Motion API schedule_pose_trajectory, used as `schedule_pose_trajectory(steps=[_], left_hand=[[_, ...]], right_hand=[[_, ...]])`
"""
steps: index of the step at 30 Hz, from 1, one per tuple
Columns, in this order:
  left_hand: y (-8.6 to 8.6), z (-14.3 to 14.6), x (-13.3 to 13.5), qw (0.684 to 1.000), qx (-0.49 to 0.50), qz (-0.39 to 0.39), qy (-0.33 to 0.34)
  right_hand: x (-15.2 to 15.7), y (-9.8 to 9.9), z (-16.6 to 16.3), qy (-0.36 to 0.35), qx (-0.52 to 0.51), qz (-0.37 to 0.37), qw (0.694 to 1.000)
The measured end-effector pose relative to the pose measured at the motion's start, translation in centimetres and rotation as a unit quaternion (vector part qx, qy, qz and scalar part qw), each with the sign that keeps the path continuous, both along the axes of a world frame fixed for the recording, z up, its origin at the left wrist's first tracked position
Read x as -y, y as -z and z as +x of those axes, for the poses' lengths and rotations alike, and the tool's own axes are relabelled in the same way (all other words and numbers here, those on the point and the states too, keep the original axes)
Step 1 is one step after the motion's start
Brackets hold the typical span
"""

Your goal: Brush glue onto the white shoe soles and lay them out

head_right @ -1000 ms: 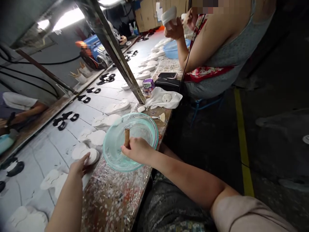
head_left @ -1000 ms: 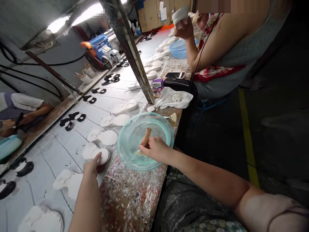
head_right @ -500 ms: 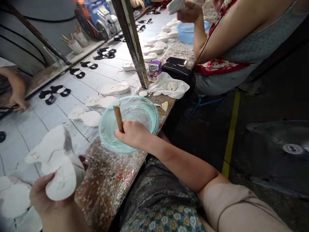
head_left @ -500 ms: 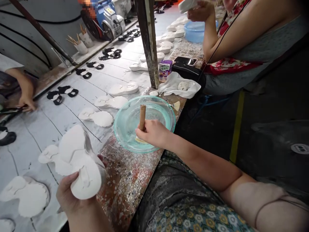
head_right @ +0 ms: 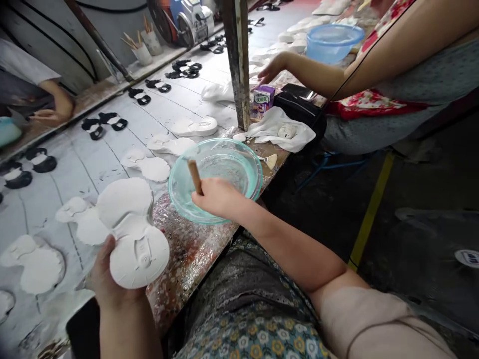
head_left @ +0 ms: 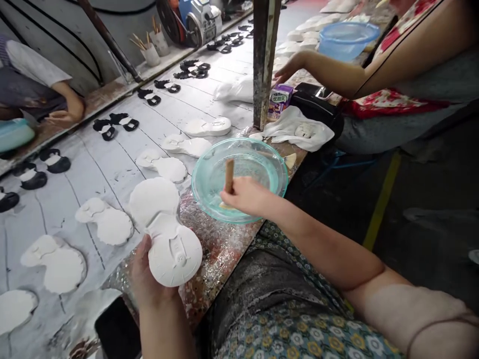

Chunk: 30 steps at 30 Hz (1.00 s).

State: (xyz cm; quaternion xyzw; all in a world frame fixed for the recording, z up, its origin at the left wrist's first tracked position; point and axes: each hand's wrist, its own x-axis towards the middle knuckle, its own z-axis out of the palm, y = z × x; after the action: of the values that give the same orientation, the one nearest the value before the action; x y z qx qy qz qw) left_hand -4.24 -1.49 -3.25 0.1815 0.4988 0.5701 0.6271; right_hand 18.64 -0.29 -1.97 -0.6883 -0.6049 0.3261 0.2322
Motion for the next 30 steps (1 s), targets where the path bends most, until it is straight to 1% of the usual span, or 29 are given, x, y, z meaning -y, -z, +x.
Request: schedule_pose_trajectory(steps=[2, 4, 7, 9, 11, 13, 15, 17, 18, 19, 21, 23, 26, 28, 30], left_hand=[[-0.1, 0.4, 0.0, 1.0, -0.001, -0.016, -0.014], [-0.2, 0.7, 0.1, 0.999, -0.007, -0.035, -0.025], [-0.5, 1.2, 0.1, 0.997, 0.001, -0.06, -0.052], [-0.4, 1.5, 0.1, 0.995, 0.014, -0.077, -0.065], [-0.3, 1.7, 0.0, 0.994, 0.019, -0.09, -0.053], [-0.2, 1.8, 0.0, 0.995, 0.012, -0.087, -0.036], [-0.1, 1.9, 0.0, 0.996, 0.007, -0.084, -0.018], [-0.2, 2.0, 0.1, 0.996, 0.01, -0.088, 0.0], [-0.3, 2.0, 0.2, 0.996, 0.015, -0.092, 0.011], [-0.4, 2.1, 0.2, 0.995, 0.02, -0.097, 0.021], [-0.7, 2.2, 0.4, 0.993, 0.031, -0.108, 0.038], [-1.1, 2.3, 0.6, 0.991, 0.04, -0.118, 0.05], [-1.9, 2.5, 1.1, 0.988, 0.06, -0.126, 0.07], [-2.5, 2.5, 1.5, 0.986, 0.073, -0.128, 0.078], [-2.8, 2.5, 1.8, 0.988, 0.082, -0.112, 0.073]], right_hand=[[0.0, 0.6, -0.3, -0.012, 0.002, -0.013, 1.0], [0.2, 0.6, -0.4, 0.004, 0.008, -0.006, 1.0], [1.0, -0.6, -0.1, 0.051, 0.011, 0.024, 0.998], [1.5, -1.4, 0.4, 0.066, -0.006, 0.036, 0.997], [2.0, -1.7, 0.9, 0.045, -0.069, 0.024, 0.996], [2.9, -1.5, 1.2, 0.03, -0.178, 0.012, 0.983], [4.3, -1.2, 1.1, 0.04, -0.302, 0.028, 0.952], [6.2, -1.0, 0.5, 0.054, -0.386, 0.066, 0.918], [7.2, -1.0, 0.0, 0.056, -0.39, 0.086, 0.915], [8.2, -1.1, -0.6, 0.038, -0.379, 0.102, 0.919], [9.6, -1.2, -1.7, 0.012, -0.362, 0.18, 0.915], [10.2, -1.2, -2.6, -0.021, -0.353, 0.237, 0.905], [9.9, -1.2, -3.3, -0.051, -0.341, 0.258, 0.903], [9.1, -1.4, -3.3, -0.042, -0.328, 0.26, 0.907], [8.2, -1.7, -3.1, -0.018, -0.318, 0.26, 0.911]])
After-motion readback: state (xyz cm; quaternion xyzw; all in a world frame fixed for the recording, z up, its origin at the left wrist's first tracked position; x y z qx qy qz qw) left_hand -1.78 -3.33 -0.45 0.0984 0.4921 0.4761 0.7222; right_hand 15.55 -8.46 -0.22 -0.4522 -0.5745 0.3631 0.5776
